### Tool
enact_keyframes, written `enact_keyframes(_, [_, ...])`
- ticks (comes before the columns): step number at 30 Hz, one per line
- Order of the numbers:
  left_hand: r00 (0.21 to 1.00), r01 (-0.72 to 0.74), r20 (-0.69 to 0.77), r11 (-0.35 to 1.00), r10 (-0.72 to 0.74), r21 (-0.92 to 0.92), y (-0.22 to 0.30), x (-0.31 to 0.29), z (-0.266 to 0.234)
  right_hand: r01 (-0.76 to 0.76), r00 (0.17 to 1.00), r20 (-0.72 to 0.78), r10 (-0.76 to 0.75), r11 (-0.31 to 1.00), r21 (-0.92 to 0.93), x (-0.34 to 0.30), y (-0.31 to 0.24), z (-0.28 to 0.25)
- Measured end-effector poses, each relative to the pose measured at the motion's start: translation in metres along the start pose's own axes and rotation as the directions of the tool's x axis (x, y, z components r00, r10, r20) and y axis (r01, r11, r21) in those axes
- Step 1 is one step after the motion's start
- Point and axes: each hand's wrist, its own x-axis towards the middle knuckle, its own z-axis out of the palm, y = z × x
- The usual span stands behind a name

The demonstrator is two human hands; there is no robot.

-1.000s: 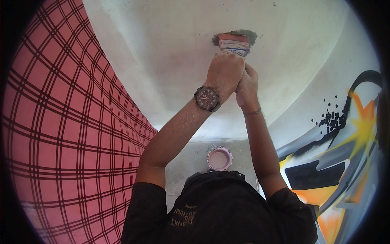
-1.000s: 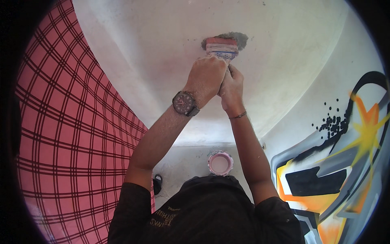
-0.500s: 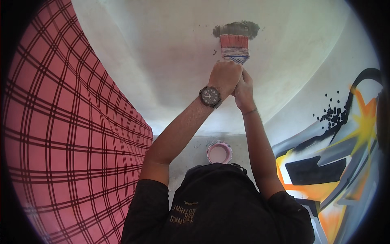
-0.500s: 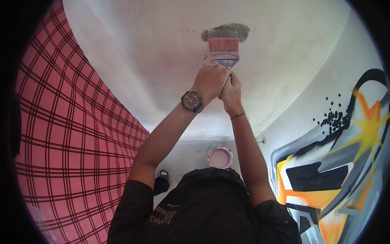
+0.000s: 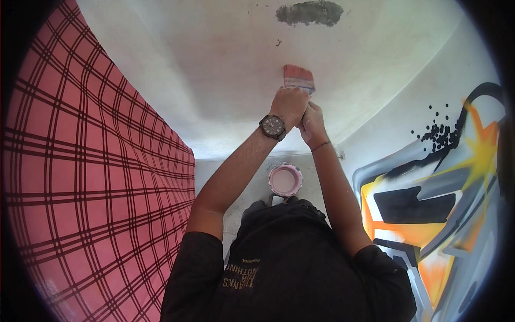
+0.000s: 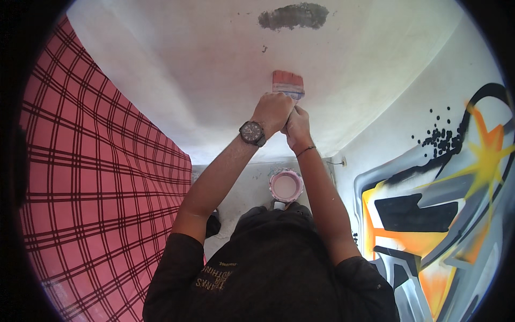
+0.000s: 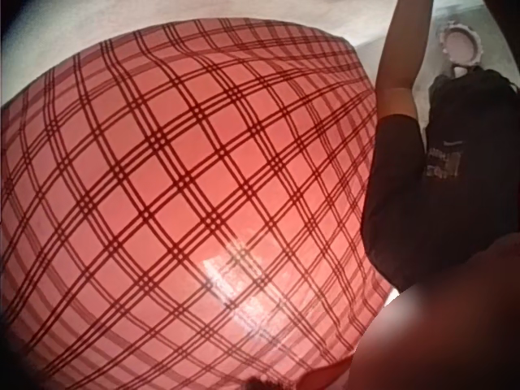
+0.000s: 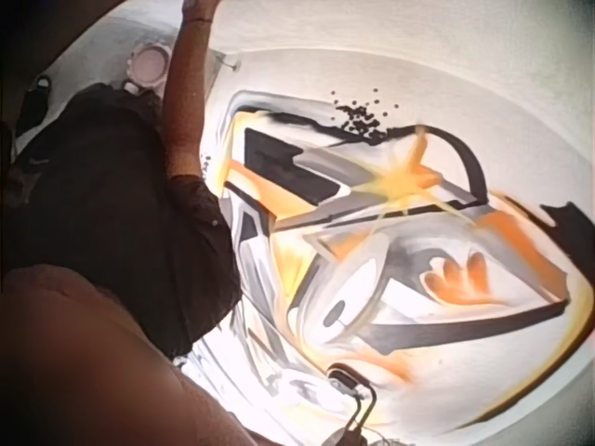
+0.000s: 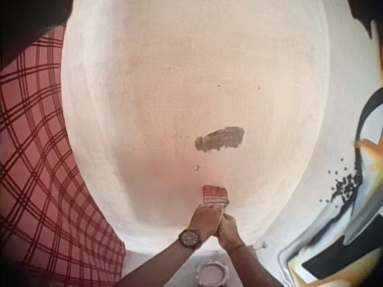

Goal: Painting or priming a section of the ceiling using a brush and paint from a bucket.

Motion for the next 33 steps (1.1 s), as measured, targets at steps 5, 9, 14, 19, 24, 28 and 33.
enact_keyframes(5, [0.998,0.002,0.058,1.0,-0.001,-0.019,0.0,-0.006,0.005,-0.103,0.995,0.013,0.103,0.994,-0.026,0.006,0.009,-0.009])
enact_keyframes(9, [0.998,0.0,-0.063,1.0,0.001,0.002,-0.004,0.0,-0.013,-0.025,0.999,0.033,0.028,0.996,-0.08,0.006,-0.016,0.009])
enact_keyframes(14, [0.986,-0.02,-0.166,0.999,0.026,0.038,-0.001,0.01,-0.061,0.066,0.997,0.039,-0.062,0.99,-0.126,0.002,-0.055,0.036])
enact_keyframes(19, [0.95,-0.042,-0.311,0.999,0.037,-0.007,-0.005,0.02,-0.092,0.133,0.987,0.1,-0.122,0.985,-0.108,-0.004,-0.089,0.064])
enact_keyframes(24, [0.946,-0.048,-0.316,0.997,0.064,0.059,-0.005,0.029,-0.102,0.132,0.985,0.118,-0.123,0.988,-0.079,-0.003,-0.099,0.068])
enact_keyframes(28, [0.933,-0.106,-0.341,0.994,0.112,0.037,-0.004,0.034,-0.126,0.155,0.979,0.136,-0.15,0.988,-0.027,-0.015,-0.118,0.081])
enact_keyframes(33, [0.94,-0.09,-0.318,0.99,0.122,0.113,-0.001,0.042,-0.154,0.204,0.971,0.137,-0.196,0.978,-0.041,-0.024,-0.142,0.101])
